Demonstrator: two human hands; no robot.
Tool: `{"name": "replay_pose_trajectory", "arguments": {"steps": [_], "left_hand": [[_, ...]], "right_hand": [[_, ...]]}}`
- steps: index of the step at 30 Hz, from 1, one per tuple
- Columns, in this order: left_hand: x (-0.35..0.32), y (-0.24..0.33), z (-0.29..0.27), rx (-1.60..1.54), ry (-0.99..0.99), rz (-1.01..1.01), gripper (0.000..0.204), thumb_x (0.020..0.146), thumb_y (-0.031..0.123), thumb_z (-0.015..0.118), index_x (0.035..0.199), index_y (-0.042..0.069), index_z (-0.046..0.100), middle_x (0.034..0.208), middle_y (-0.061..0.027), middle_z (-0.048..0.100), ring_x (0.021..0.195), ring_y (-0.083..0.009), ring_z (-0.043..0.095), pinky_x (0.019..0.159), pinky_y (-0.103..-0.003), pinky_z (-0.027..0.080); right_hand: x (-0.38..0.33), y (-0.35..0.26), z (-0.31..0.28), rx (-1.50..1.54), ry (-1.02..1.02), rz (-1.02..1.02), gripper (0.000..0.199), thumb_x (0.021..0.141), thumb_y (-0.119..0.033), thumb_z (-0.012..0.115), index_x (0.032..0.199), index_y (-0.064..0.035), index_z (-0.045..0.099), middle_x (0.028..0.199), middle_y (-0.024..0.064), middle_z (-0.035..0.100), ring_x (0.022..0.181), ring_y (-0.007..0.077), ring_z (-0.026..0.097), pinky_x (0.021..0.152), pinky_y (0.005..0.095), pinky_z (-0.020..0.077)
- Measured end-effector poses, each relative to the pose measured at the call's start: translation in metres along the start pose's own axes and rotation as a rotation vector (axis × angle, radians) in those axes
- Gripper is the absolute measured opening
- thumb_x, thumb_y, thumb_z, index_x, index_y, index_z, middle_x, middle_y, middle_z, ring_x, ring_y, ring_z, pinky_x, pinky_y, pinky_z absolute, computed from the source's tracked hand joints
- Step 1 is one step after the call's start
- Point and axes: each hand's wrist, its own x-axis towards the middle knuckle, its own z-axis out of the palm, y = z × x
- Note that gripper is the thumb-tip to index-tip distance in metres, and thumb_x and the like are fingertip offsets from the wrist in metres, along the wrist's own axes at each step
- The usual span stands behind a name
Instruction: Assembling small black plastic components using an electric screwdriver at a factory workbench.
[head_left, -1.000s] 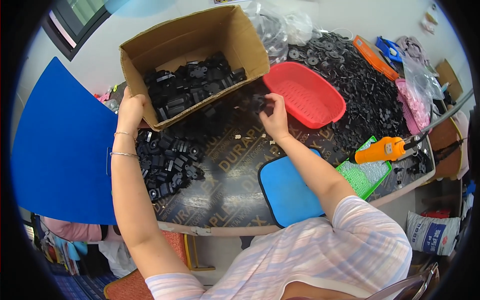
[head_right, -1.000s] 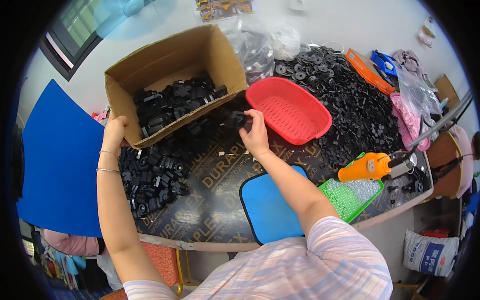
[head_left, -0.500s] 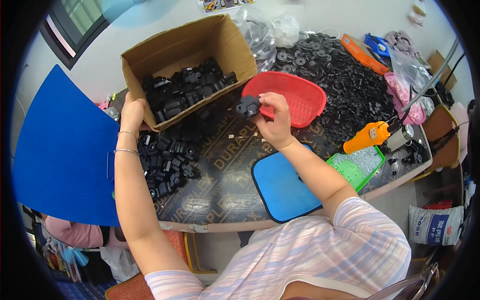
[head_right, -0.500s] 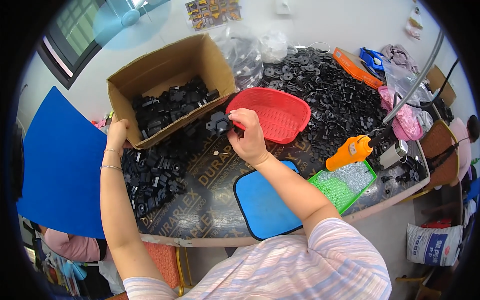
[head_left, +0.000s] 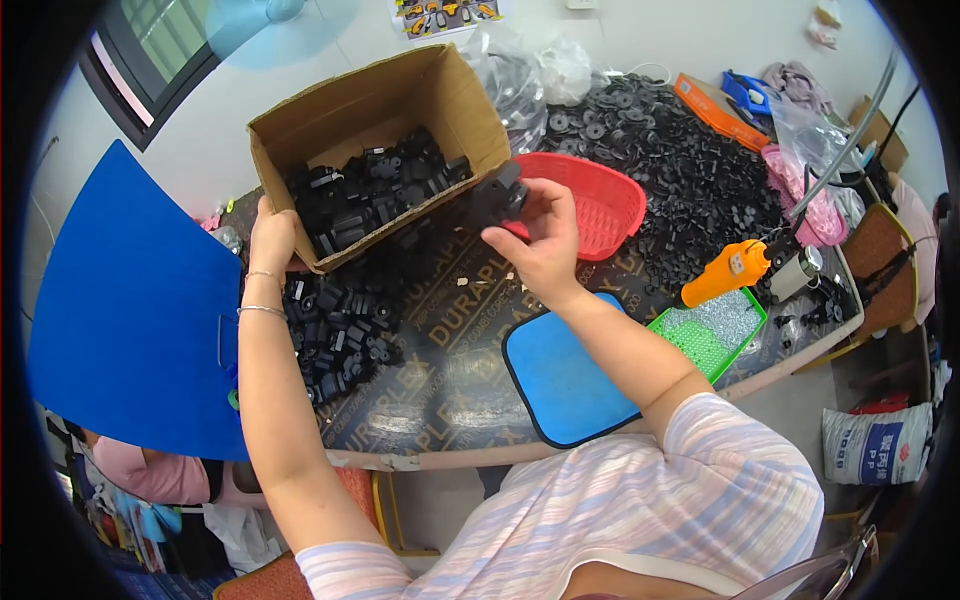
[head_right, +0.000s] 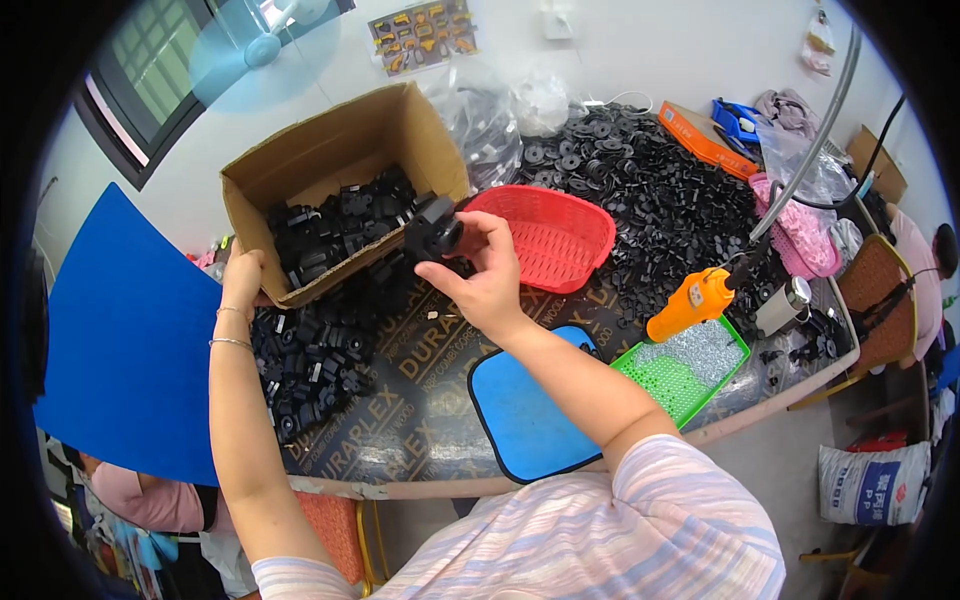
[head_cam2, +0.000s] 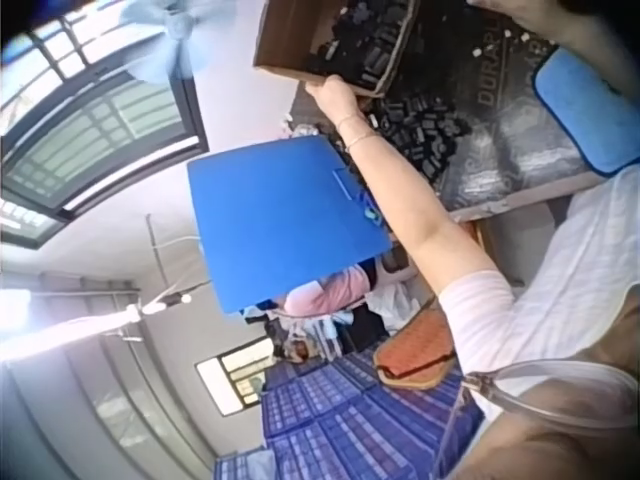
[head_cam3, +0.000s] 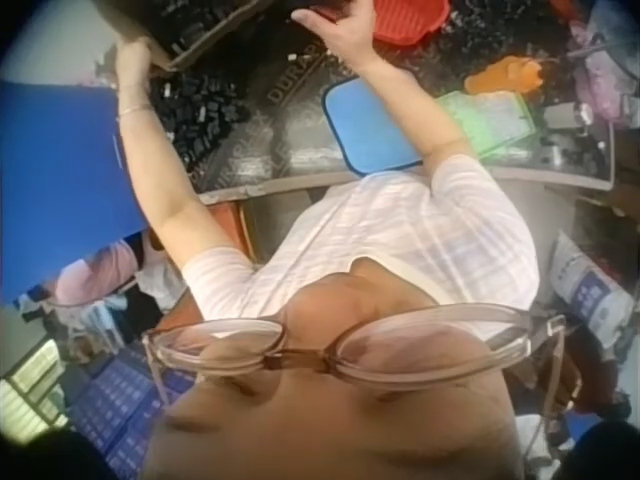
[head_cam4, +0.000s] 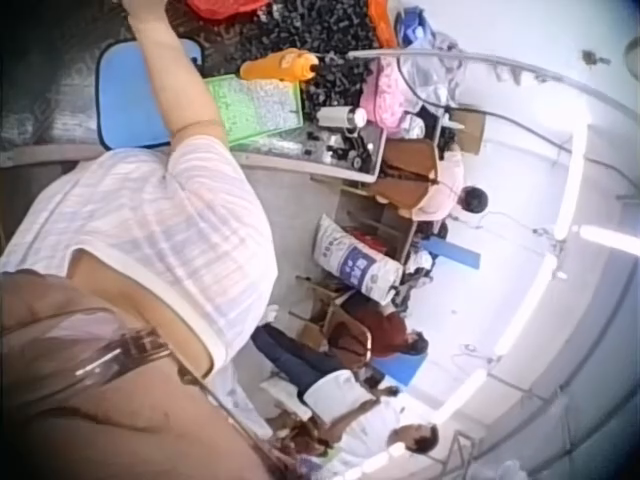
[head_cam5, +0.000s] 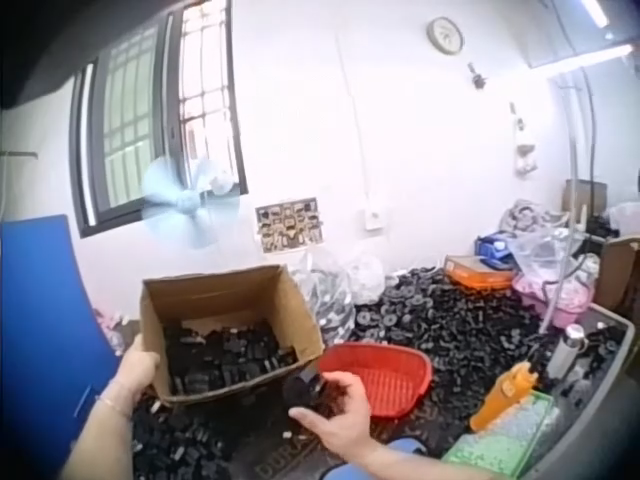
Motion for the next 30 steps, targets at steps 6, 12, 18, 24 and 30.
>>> {"name": "replay_pose_trajectory", "arguments": {"steps": [6, 12, 18, 24, 30], "left_hand": [[0.002, -0.012, -0.001, -0.022, 0.003, 0.059, 0.05, 0.074, 0.007, 0.043, 0.124, 0.007, 0.041, 0.098, -0.0166, 0.055, 0.081, -0.0317, 0.06, 0.053, -0.044, 0.055], [0.002, -0.016, 0.0, -0.009, -0.02, 0.032, 0.047, 0.075, 0.007, 0.042, 0.122, 0.004, 0.039, 0.096, -0.0181, 0.055, 0.08, -0.0326, 0.06, 0.053, -0.045, 0.055], [-0.01, -0.011, 0.008, -0.019, -0.023, 0.022, 0.046, 0.076, 0.007, 0.043, 0.122, 0.007, 0.039, 0.094, -0.0182, 0.055, 0.076, -0.0332, 0.062, 0.05, -0.045, 0.056], [-0.005, -0.054, 0.001, 0.217, 0.073, 0.107, 0.05, 0.076, 0.01, 0.045, 0.126, 0.009, 0.039, 0.103, -0.0246, 0.059, 0.09, -0.0373, 0.061, 0.073, -0.042, 0.052], [-0.017, -0.036, 0.016, 0.299, 0.079, 0.087, 0.056, 0.076, 0.01, 0.046, 0.131, 0.009, 0.035, 0.107, -0.0255, 0.059, 0.094, -0.0382, 0.06, 0.079, -0.042, 0.049]], "right_hand": [[0.057, 0.02, 0.047, -0.582, -0.208, -0.155, 0.078, 0.066, -0.018, 0.079, 0.128, -0.0027, 0.035, 0.112, 0.0129, 0.047, 0.104, 0.0238, 0.05, 0.087, 0.0312, 0.0428], [0.0, 0.053, 0.031, -0.187, 0.249, 0.565, 0.07, 0.063, -0.017, 0.081, 0.116, -0.0012, 0.038, 0.1, 0.009, 0.047, 0.09, 0.0164, 0.048, 0.081, 0.0301, 0.0447], [-0.002, 0.053, 0.016, 0.043, 0.228, 0.813, 0.048, 0.071, -0.013, 0.076, 0.105, -0.0036, 0.045, 0.082, 0.0002, 0.049, 0.068, 0.0071, 0.047, 0.058, 0.0227, 0.0411], [0.052, 0.046, 0.026, -0.656, -0.356, 0.189, 0.032, 0.069, -0.013, 0.074, 0.095, -0.0044, 0.057, 0.082, 0.0063, 0.057, 0.076, 0.0156, 0.055, 0.07, 0.0277, 0.0472], [0.082, 0.091, 0.045, -1.216, -0.991, 0.516, 0.055, 0.064, -0.025, 0.074, 0.112, -0.0054, 0.058, 0.111, 0.0181, 0.06, 0.104, 0.0314, 0.056, 0.09, 0.0369, 0.0448]]}}
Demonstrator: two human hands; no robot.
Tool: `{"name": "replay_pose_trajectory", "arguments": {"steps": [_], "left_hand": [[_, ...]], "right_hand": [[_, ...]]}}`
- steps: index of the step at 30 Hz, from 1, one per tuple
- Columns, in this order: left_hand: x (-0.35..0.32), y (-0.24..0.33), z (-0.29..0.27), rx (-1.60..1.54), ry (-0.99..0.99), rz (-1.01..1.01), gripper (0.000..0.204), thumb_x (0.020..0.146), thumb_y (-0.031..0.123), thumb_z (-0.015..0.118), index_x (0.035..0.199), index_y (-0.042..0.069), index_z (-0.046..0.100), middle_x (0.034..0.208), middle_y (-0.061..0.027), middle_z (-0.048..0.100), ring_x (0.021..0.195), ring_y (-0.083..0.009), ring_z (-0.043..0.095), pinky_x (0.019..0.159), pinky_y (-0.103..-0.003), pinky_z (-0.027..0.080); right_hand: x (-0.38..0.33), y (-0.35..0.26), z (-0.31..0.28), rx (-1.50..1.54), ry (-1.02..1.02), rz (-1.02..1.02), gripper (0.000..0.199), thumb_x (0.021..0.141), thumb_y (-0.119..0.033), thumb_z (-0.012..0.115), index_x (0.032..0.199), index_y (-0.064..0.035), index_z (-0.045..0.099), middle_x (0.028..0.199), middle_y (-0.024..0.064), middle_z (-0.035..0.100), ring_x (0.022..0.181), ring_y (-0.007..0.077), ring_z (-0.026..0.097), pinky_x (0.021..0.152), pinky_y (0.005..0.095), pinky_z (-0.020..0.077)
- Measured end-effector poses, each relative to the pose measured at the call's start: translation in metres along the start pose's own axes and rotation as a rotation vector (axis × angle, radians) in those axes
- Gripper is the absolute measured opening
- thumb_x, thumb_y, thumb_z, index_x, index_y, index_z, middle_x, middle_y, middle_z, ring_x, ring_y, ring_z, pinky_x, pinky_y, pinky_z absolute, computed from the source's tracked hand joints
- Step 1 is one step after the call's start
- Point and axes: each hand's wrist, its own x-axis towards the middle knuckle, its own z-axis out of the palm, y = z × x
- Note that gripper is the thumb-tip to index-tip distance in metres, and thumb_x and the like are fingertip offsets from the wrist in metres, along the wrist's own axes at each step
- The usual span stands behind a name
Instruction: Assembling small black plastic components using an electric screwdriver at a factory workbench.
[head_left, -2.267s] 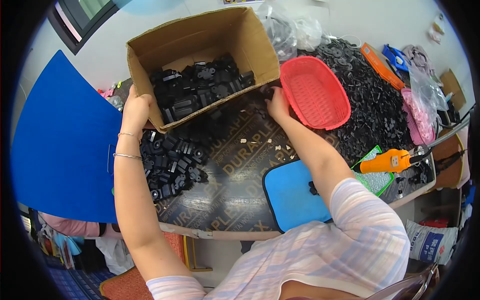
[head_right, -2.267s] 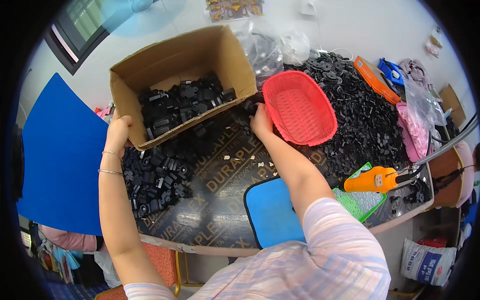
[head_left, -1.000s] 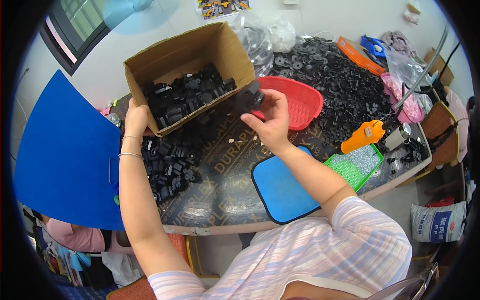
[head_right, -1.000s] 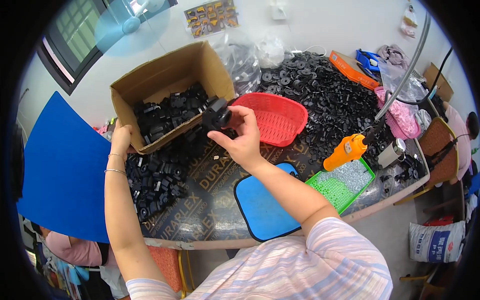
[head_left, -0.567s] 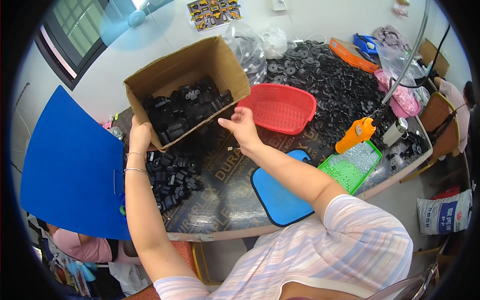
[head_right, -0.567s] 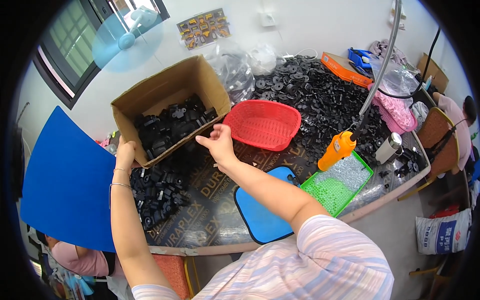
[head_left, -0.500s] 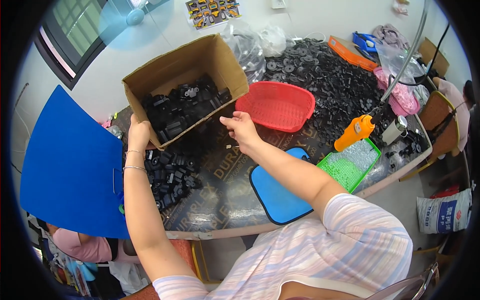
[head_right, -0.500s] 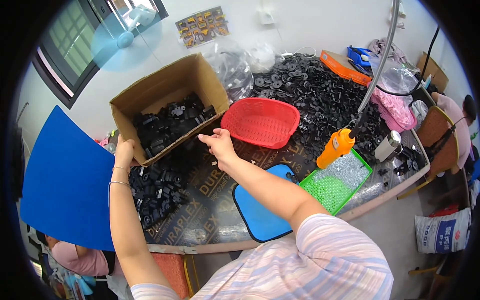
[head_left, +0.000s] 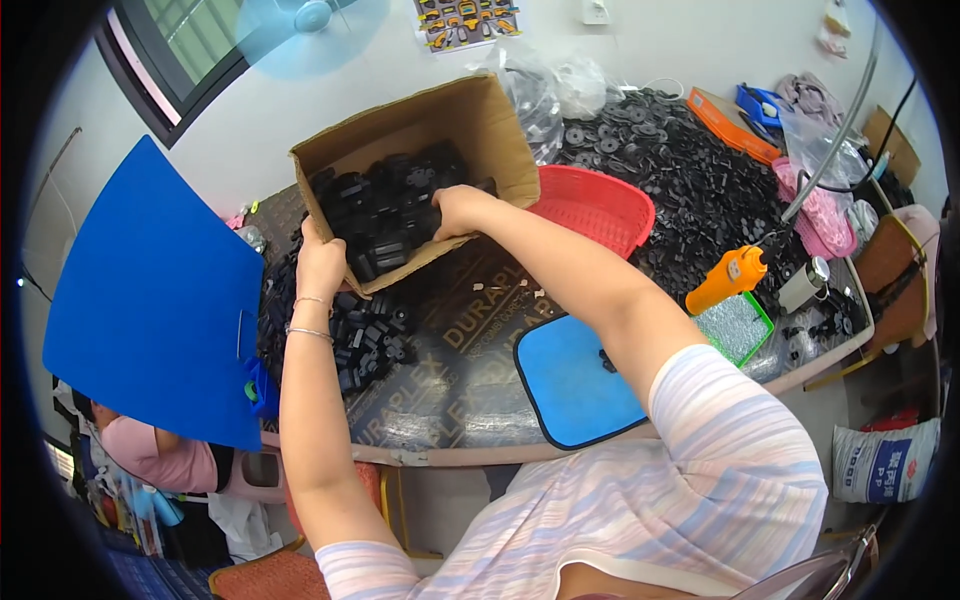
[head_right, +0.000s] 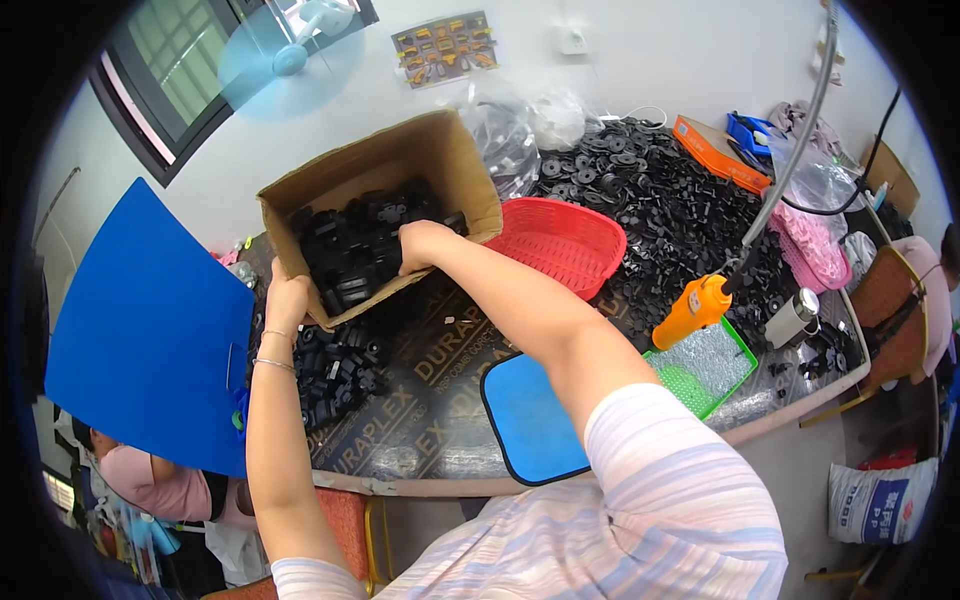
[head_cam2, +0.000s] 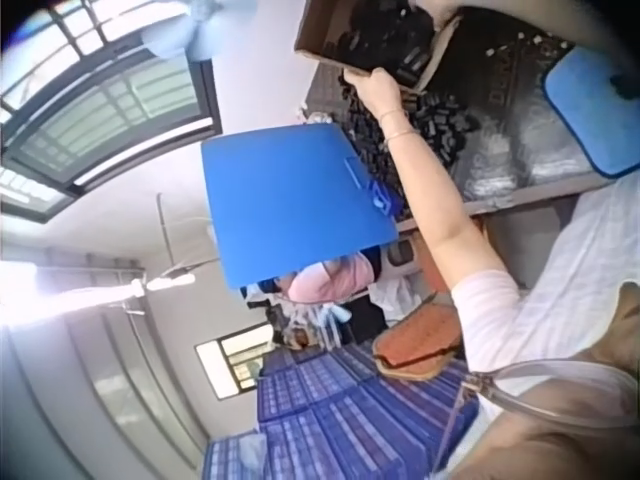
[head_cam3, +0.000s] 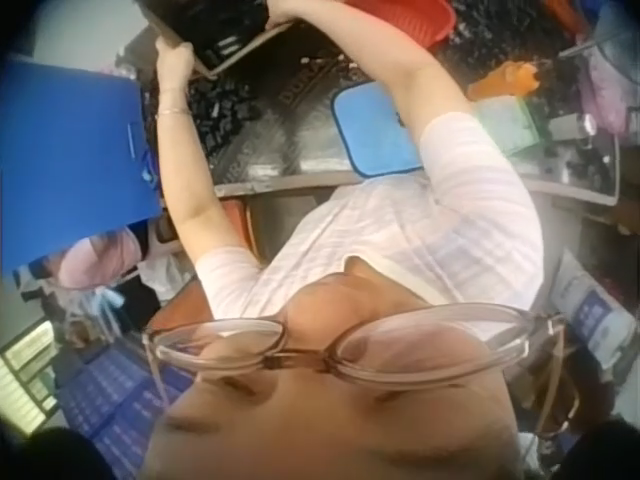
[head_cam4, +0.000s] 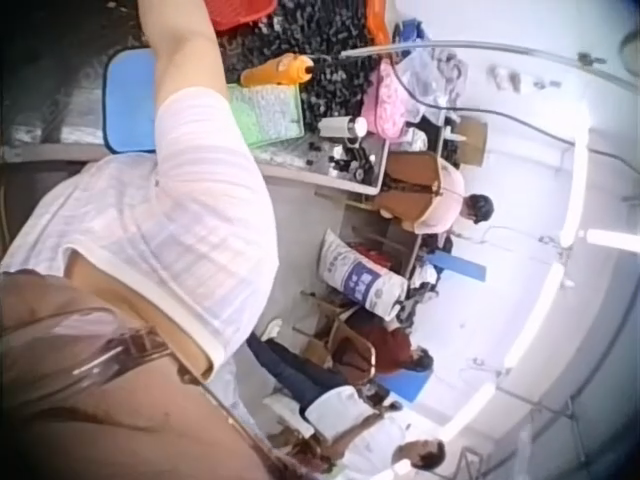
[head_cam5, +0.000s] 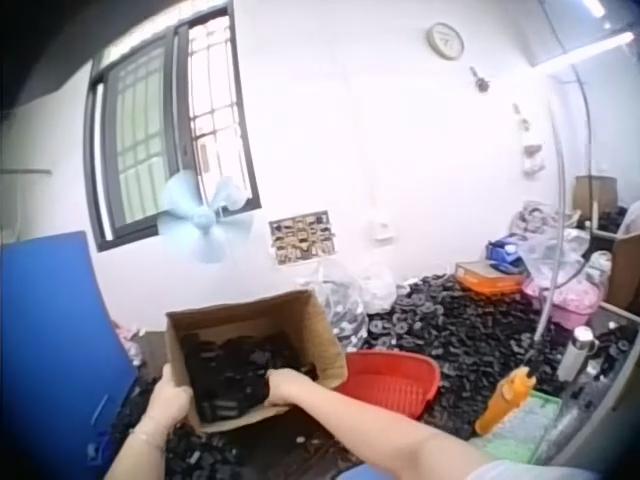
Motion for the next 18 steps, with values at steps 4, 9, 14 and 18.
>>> {"name": "replay_pose_trajectory", "arguments": {"steps": [4, 9, 14, 18], "left_hand": [[-0.005, 0.005, -0.004, -0.037, -0.027, -0.043, 0.056, 0.077, 0.009, 0.045, 0.132, 0.01, 0.034, 0.106, -0.0251, 0.059, 0.086, -0.0373, 0.063, 0.067, -0.04, 0.055], [-0.013, 0.016, -0.008, -0.091, -0.053, -0.072, 0.058, 0.077, 0.009, 0.045, 0.134, 0.009, 0.031, 0.105, -0.0242, 0.059, 0.082, -0.0351, 0.064, 0.06, -0.039, 0.055], [-0.015, 0.018, -0.008, -0.058, -0.06, -0.067, 0.059, 0.077, 0.009, 0.045, 0.135, 0.009, 0.029, 0.102, -0.0228, 0.059, 0.079, -0.033, 0.064, 0.054, -0.038, 0.055], [-0.017, 0.025, -0.006, -0.11, -0.077, -0.093, 0.06, 0.077, 0.008, 0.046, 0.135, 0.009, 0.029, 0.104, -0.0218, 0.058, 0.079, -0.0326, 0.063, 0.052, -0.038, 0.056]], "right_hand": [[-0.013, -0.001, 0.005, 0.129, 0.248, 0.001, 0.041, 0.067, -0.014, 0.065, 0.107, -0.0112, 0.061, 0.11, 0.0131, 0.058, 0.106, 0.0284, 0.055, 0.088, 0.0369, 0.0453], [-0.07, -0.006, 0.008, 0.751, 0.651, -0.308, 0.034, 0.066, -0.014, 0.07, 0.097, -0.0056, 0.059, 0.098, 0.0082, 0.055, 0.091, 0.0223, 0.057, 0.08, 0.0333, 0.047], [-0.112, -0.011, 0.066, 0.731, -0.766, -0.314, 0.04, 0.067, -0.021, 0.077, 0.102, -0.0057, 0.063, 0.092, 0.0072, 0.062, 0.083, 0.0147, 0.059, 0.072, 0.0282, 0.0483], [-0.098, -0.021, 0.106, 0.91, -0.34, -0.082, 0.069, 0.069, -0.027, 0.078, 0.125, -0.0018, 0.046, 0.107, 0.0145, 0.059, 0.094, 0.0206, 0.058, 0.081, 0.0295, 0.0478]]}}
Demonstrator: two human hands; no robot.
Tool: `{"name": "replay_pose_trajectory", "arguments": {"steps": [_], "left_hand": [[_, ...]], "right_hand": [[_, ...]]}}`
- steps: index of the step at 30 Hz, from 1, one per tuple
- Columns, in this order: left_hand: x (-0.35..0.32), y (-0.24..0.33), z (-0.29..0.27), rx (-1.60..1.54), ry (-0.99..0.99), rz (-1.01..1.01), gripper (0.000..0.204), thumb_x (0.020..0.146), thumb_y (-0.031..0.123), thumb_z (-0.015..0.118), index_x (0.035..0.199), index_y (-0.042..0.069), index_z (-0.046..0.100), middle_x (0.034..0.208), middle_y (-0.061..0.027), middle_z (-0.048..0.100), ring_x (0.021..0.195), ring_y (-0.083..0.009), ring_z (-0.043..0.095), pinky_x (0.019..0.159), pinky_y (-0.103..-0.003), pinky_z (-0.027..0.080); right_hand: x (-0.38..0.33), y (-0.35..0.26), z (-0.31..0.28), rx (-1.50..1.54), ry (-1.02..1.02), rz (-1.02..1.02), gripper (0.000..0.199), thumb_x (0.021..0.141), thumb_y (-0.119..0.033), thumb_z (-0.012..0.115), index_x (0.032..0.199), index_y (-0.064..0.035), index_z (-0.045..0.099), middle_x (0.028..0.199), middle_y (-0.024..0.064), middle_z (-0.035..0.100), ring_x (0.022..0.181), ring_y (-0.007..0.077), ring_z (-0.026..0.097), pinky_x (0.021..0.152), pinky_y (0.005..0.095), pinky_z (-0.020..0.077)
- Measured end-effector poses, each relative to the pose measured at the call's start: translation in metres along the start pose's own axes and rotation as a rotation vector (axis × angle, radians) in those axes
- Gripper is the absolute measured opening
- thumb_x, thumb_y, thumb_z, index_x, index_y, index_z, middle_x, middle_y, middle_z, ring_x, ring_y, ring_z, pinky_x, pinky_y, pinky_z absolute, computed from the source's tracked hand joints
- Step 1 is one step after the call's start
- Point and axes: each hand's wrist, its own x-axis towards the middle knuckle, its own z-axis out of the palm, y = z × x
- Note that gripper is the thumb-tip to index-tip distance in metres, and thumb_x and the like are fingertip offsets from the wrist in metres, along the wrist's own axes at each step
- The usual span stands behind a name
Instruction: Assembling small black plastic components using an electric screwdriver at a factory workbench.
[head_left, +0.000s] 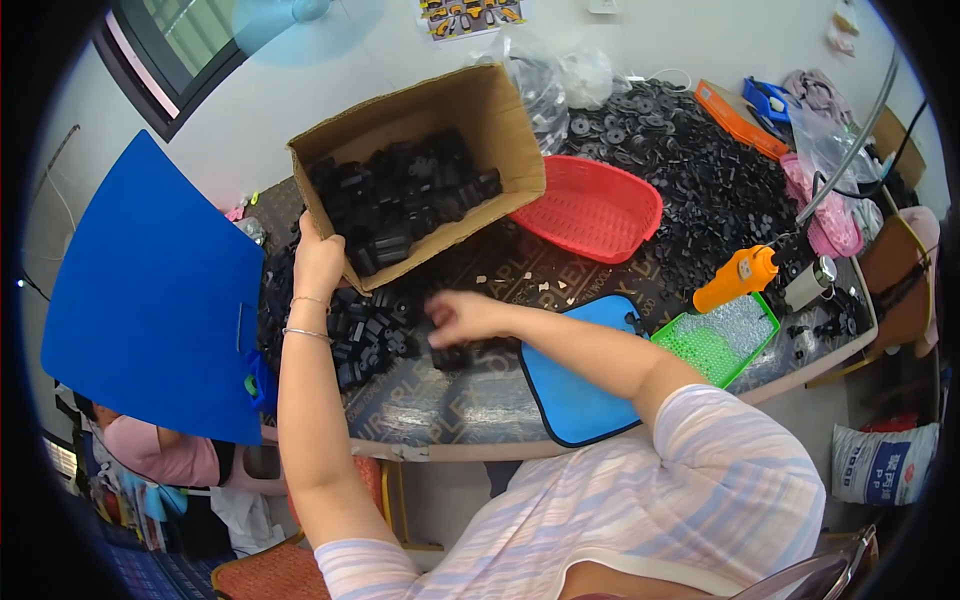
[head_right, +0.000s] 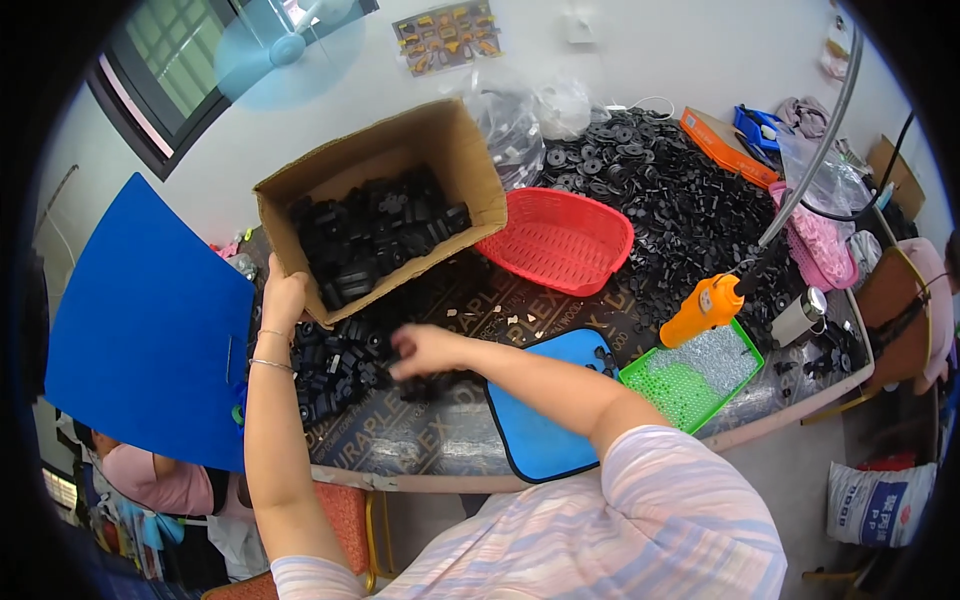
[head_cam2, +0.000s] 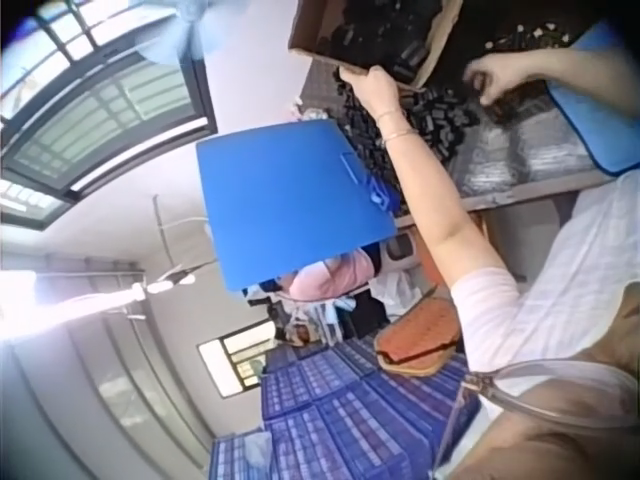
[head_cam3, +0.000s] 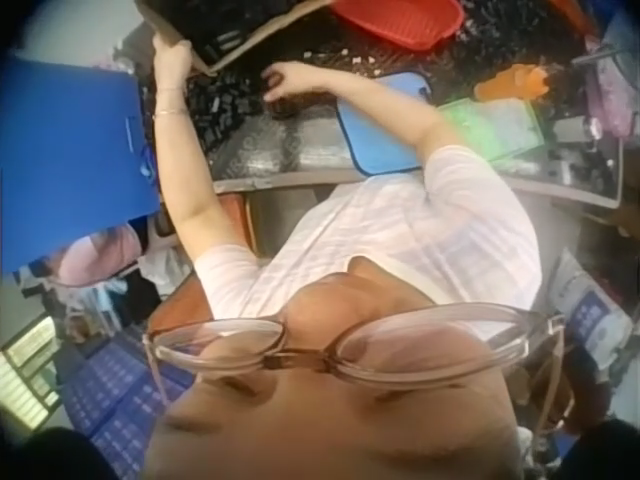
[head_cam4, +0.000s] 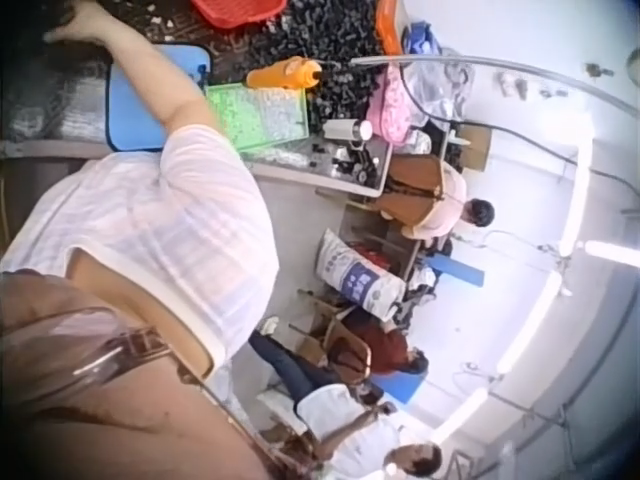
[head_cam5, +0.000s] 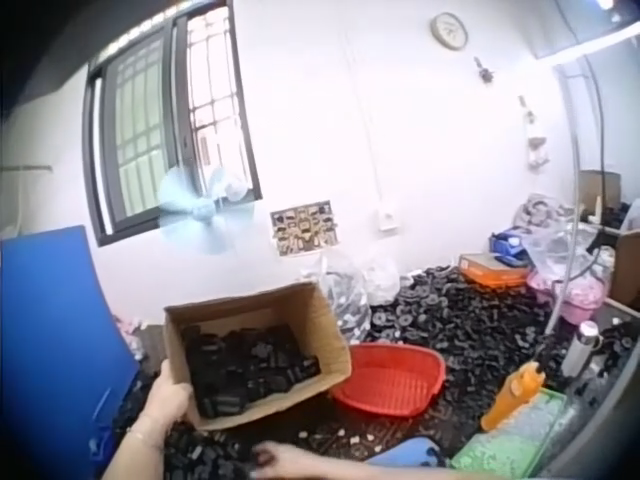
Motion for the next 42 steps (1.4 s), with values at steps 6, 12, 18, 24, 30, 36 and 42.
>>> {"name": "replay_pose_trajectory", "arguments": {"steps": [6, 12, 18, 24, 30, 36, 42], "left_hand": [[0.005, -0.009, -0.006, -0.092, -0.047, -0.015, 0.061, 0.074, 0.006, 0.049, 0.132, 0.015, 0.032, 0.102, -0.0195, 0.056, 0.079, -0.0331, 0.062, 0.05, -0.041, 0.055], [0.008, -0.013, -0.024, -0.272, -0.252, -0.11, 0.06, 0.073, -0.004, 0.044, 0.129, 0.014, 0.033, 0.103, -0.0141, 0.055, 0.084, -0.0344, 0.061, 0.059, -0.05, 0.054], [0.007, 0.009, -0.065, -0.437, -0.266, -0.154, 0.059, 0.068, -0.002, 0.043, 0.125, 0.011, 0.037, 0.109, -0.0154, 0.056, 0.089, -0.0359, 0.061, 0.063, -0.054, 0.053], [-0.009, 0.083, -0.051, -0.534, -0.282, 0.109, 0.043, 0.07, -0.002, 0.046, 0.112, -0.004, 0.05, 0.1, -0.0145, 0.06, 0.088, -0.0297, 0.062, 0.072, -0.043, 0.054], [0.031, 0.149, 0.04, -0.646, -0.47, 0.247, 0.04, 0.08, -0.002, 0.051, 0.119, 0.004, 0.046, 0.108, -0.0111, 0.058, 0.095, -0.0263, 0.059, 0.075, -0.046, 0.054], [0.06, 0.177, 0.152, -0.621, -0.571, 0.266, 0.042, 0.082, 0.001, 0.052, 0.122, 0.012, 0.046, 0.104, -0.0083, 0.059, 0.087, -0.0245, 0.062, 0.064, -0.046, 0.055], [0.096, 0.156, 0.222, -0.551, -0.544, 0.26, 0.035, 0.083, 0.009, 0.055, 0.118, 0.008, 0.049, 0.098, -0.0087, 0.06, 0.082, -0.0249, 0.062, 0.058, -0.043, 0.055]], "right_hand": [[-0.001, -0.01, -0.031, 1.241, 0.16, -0.037, 0.073, 0.082, -0.043, 0.062, 0.138, -0.0139, 0.026, 0.14, 0.0167, 0.025, 0.117, 0.041, 0.044, 0.09, 0.048, 0.045], [0.03, -0.034, -0.073, 1.359, 0.313, -0.065, 0.039, 0.083, -0.021, 0.061, 0.117, -0.0061, 0.048, 0.119, 0.0114, 0.051, 0.11, 0.0313, 0.048, 0.097, 0.0559, 0.0357], [0.02, -0.071, -0.085, 1.378, 0.26, -0.201, 0.021, 0.075, 0.005, 0.048, 0.095, 0.0026, 0.05, 0.097, 0.0159, 0.054, 0.095, 0.0361, 0.055, 0.087, 0.0607, 0.044], [-0.07, -0.117, -0.097, 1.199, 0.575, -0.461, 0.012, 0.077, 0.001, 0.055, 0.089, -0.0009, 0.051, 0.088, 0.0118, 0.057, 0.086, 0.0289, 0.06, 0.078, 0.0533, 0.0518], [-0.133, -0.132, -0.14, 0.971, 1.035, -0.686, 0.028, 0.075, 0.0, 0.056, 0.1, -0.0044, 0.044, 0.089, 0.0113, 0.055, 0.082, 0.0265, 0.06, 0.071, 0.0475, 0.0547], [-0.143, -0.093, -0.173, 0.896, 1.371, -0.728, 0.043, 0.075, 0.002, 0.053, 0.111, -0.0117, 0.033, 0.096, 0.0093, 0.05, 0.086, 0.0256, 0.059, 0.069, 0.0442, 0.0556], [-0.134, -0.062, -0.188, 0.852, 1.489, -0.633, 0.076, 0.078, -0.01, 0.063, 0.137, -0.0214, 0.017, 0.118, 0.0073, 0.044, 0.096, 0.0238, 0.054, 0.075, 0.0426, 0.05]]}}
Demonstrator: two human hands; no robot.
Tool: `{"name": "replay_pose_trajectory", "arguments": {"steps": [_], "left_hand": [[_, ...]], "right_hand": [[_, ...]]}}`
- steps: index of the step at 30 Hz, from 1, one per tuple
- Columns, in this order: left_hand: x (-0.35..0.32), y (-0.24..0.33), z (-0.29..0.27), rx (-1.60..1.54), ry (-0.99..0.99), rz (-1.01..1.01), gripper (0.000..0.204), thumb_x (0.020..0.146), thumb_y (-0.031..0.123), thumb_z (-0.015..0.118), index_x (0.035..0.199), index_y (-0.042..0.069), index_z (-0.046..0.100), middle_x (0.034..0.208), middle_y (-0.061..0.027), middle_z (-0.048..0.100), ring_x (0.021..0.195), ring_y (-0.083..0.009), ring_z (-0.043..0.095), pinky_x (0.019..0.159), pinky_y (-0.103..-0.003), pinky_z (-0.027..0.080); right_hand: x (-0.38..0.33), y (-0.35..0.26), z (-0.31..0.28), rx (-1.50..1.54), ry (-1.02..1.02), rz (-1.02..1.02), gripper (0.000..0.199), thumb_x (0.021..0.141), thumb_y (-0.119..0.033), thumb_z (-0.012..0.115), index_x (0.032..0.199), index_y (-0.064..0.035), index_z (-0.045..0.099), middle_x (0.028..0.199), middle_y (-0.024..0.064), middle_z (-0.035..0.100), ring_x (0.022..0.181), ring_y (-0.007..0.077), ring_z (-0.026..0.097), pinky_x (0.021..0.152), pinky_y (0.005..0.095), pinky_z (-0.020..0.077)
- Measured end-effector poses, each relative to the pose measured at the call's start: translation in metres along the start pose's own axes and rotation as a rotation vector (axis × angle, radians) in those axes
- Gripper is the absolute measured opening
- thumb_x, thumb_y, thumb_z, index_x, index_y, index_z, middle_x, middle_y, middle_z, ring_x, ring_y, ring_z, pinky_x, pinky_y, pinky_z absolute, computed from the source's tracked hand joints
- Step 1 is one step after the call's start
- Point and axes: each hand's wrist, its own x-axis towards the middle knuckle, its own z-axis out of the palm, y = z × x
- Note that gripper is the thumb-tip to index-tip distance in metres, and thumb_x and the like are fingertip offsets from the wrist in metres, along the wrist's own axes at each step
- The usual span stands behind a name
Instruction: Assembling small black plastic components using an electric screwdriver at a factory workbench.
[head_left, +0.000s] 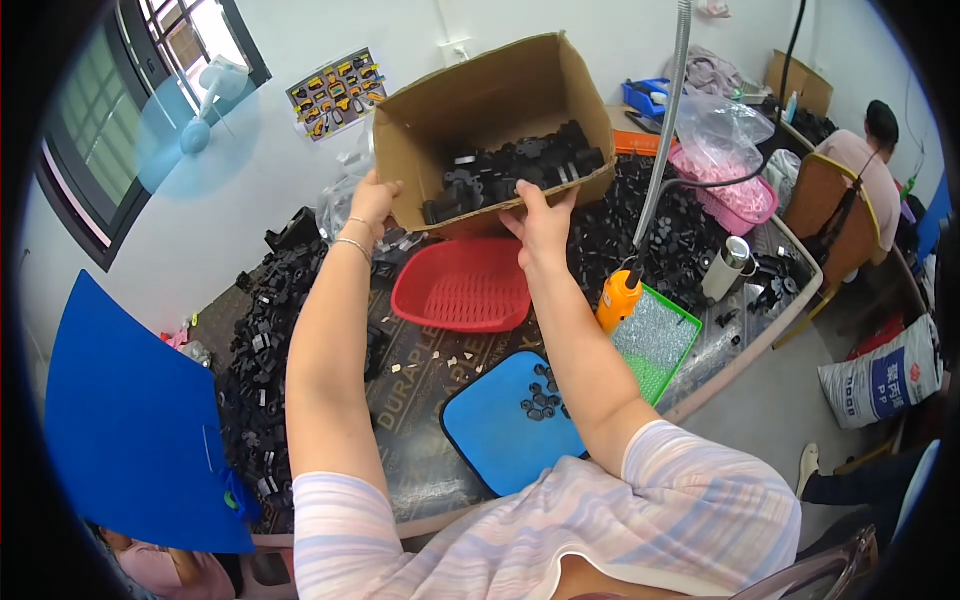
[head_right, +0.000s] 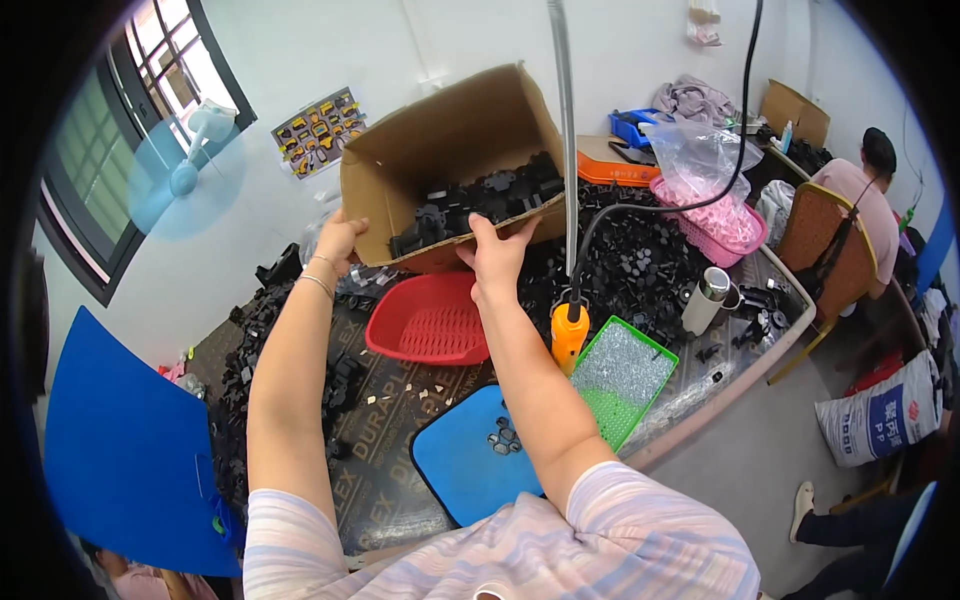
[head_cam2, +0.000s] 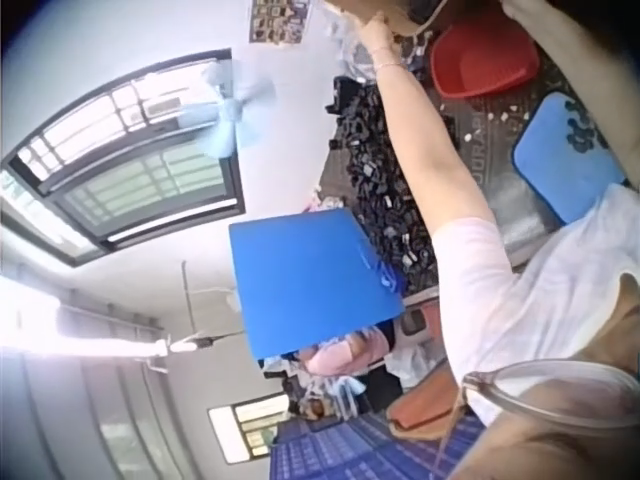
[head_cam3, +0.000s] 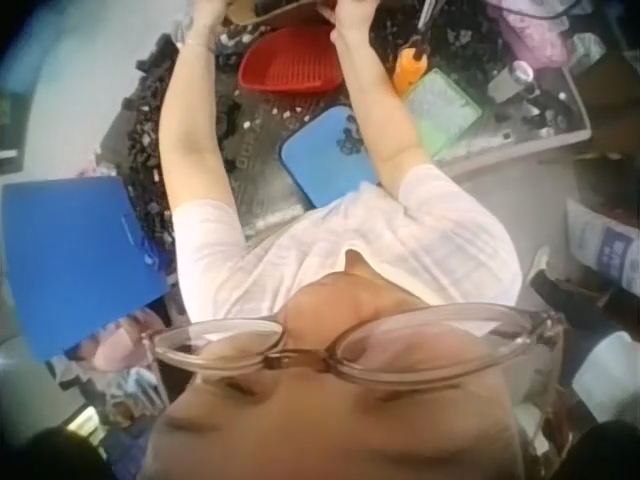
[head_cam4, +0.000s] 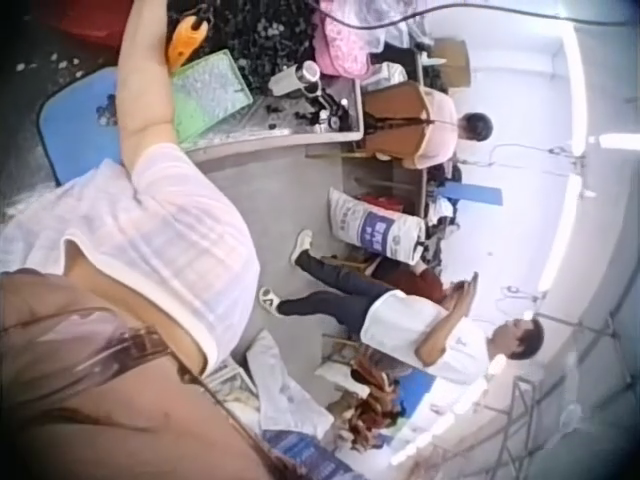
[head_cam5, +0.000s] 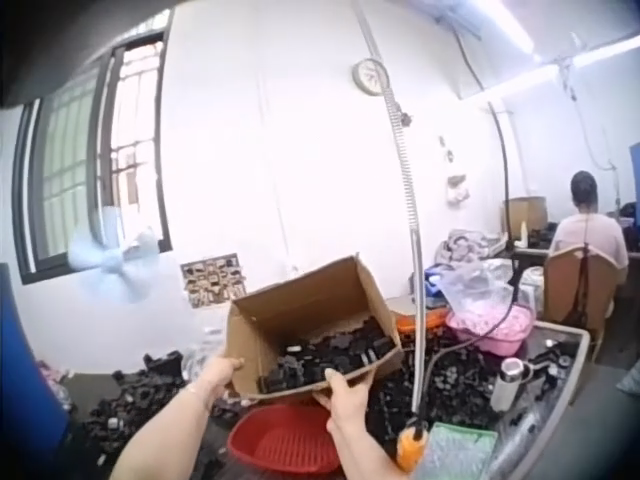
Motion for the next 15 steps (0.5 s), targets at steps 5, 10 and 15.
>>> {"name": "replay_pose_trajectory", "arguments": {"steps": [5, 10, 15], "left_hand": [[-0.01, 0.014, 0.015, -0.091, 0.037, -0.094, 0.041, 0.084, 0.027, 0.058, 0.119, 0.009, 0.047, 0.103, -0.0083, 0.058, 0.086, -0.024, 0.06, 0.06, -0.042, 0.054], [-0.026, 0.008, 0.027, -0.086, 0.09, -0.125, 0.06, 0.081, 0.046, 0.06, 0.125, 0.011, 0.039, 0.117, -0.0086, 0.052, 0.101, -0.026, 0.054, 0.071, -0.047, 0.05], [-0.025, 0.0, 0.035, -0.185, 0.11, -0.162, 0.065, 0.079, 0.05, 0.061, 0.128, 0.012, 0.039, 0.119, -0.0078, 0.051, 0.105, -0.0263, 0.052, 0.076, -0.049, 0.046]], "right_hand": [[0.008, 0.008, -0.004, -0.006, -0.064, -0.029, 0.098, 0.081, -0.022, 0.068, 0.144, -0.0147, -0.007, 0.144, 0.0175, 0.021, 0.119, 0.0337, 0.042, 0.086, 0.0413, 0.0453], [-0.014, 0.016, -0.013, 0.004, -0.134, 0.01, 0.09, 0.084, -0.018, 0.063, 0.144, -0.0109, -0.003, 0.148, 0.0159, 0.009, 0.129, 0.0249, 0.03, 0.093, 0.0413, 0.0399], [-0.039, 0.035, -0.036, -0.08, -0.259, -0.06, 0.088, 0.086, -0.012, 0.059, 0.144, -0.0074, -0.007, 0.15, 0.0161, -0.005, 0.139, 0.028, 0.01, 0.105, 0.0361, 0.0276]]}}
